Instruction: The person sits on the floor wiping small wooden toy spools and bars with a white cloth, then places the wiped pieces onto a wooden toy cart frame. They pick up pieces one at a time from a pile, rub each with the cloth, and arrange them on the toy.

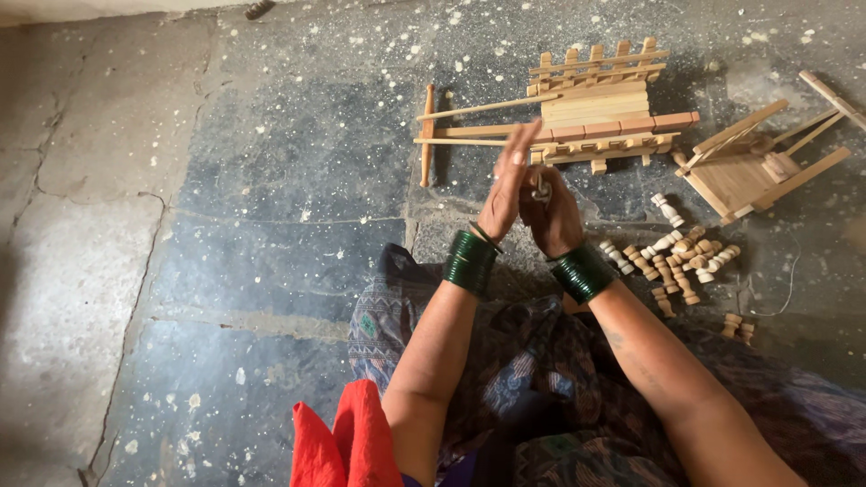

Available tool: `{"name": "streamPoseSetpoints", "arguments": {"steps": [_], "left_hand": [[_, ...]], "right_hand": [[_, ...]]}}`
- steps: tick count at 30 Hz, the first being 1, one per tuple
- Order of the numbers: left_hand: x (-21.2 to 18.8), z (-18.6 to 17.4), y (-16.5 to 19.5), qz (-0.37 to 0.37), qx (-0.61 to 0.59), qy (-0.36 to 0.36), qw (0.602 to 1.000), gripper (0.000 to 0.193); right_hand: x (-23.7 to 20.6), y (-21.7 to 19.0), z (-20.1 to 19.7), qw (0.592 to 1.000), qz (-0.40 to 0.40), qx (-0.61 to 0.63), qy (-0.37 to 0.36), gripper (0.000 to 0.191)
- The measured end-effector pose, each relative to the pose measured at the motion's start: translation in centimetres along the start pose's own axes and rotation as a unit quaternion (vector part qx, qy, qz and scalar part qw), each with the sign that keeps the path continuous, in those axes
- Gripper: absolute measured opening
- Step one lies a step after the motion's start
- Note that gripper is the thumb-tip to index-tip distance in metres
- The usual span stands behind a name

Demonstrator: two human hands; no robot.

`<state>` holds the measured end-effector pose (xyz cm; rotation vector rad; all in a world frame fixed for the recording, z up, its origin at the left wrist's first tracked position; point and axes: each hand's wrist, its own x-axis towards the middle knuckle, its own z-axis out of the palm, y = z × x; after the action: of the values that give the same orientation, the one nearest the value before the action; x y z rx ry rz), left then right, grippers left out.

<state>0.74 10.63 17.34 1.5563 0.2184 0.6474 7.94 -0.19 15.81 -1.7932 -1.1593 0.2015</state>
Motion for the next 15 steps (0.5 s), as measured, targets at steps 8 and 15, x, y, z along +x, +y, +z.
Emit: {"name": "streamPoseSetpoints", "arguments": {"steps": [8,15], "left_hand": [[-0.7,0.1,2.8,0.027,-0.063,-0.025,0.997,0.078],[-1.2,-1.9,0.6,-0.185,-0.231,-0.04,0.954,0.076]], "right_hand": [[-0.1,0.4,0.3,0.982,-0.067,0.162,0.076,0.067],[-0.5,4.5,1.3,0.971,0.108,0.207,0.052,0.059]]}}
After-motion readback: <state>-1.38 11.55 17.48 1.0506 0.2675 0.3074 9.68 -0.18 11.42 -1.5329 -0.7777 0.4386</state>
